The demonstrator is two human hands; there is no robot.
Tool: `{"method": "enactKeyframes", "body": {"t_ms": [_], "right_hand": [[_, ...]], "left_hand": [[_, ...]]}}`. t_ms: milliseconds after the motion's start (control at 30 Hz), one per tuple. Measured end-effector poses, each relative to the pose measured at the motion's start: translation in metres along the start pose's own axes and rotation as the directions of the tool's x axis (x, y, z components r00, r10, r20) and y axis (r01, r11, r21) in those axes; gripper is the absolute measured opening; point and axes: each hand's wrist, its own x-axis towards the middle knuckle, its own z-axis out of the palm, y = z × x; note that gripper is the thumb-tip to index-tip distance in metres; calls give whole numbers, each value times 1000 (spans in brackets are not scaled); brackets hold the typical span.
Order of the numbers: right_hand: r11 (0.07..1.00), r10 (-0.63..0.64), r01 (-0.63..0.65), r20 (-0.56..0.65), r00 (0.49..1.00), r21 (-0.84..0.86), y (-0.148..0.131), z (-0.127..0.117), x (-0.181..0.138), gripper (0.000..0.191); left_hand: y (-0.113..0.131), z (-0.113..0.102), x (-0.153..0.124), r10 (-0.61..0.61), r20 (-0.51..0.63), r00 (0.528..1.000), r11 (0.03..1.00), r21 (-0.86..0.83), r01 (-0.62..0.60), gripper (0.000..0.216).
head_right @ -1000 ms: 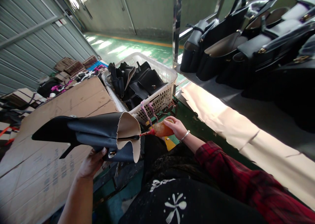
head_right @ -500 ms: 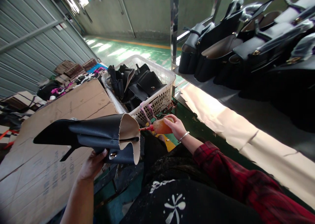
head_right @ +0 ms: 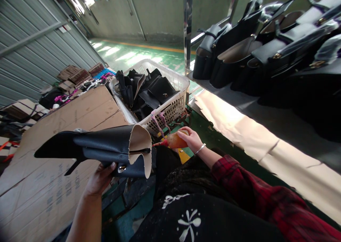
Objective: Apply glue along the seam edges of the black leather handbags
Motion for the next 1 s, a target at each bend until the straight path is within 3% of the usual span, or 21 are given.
{"method": "enactKeyframes", "body": {"t_ms": [300,733,1000], "right_hand": [[993,-69,71,-24,997,96,-4,5,4,43],[998,7,-10,60,998,57,0,-1,-3,46],[998,16,-17,22,1000,63,1,4,1,50]], "left_hand": [[-4,-2,2,-18,1,1000,1000,12,18,37],[-4,-3,1,12,9,1000,997,74,-13,44],[-4,0,-1,9,-27,1000,998,63,-8,47]]}}
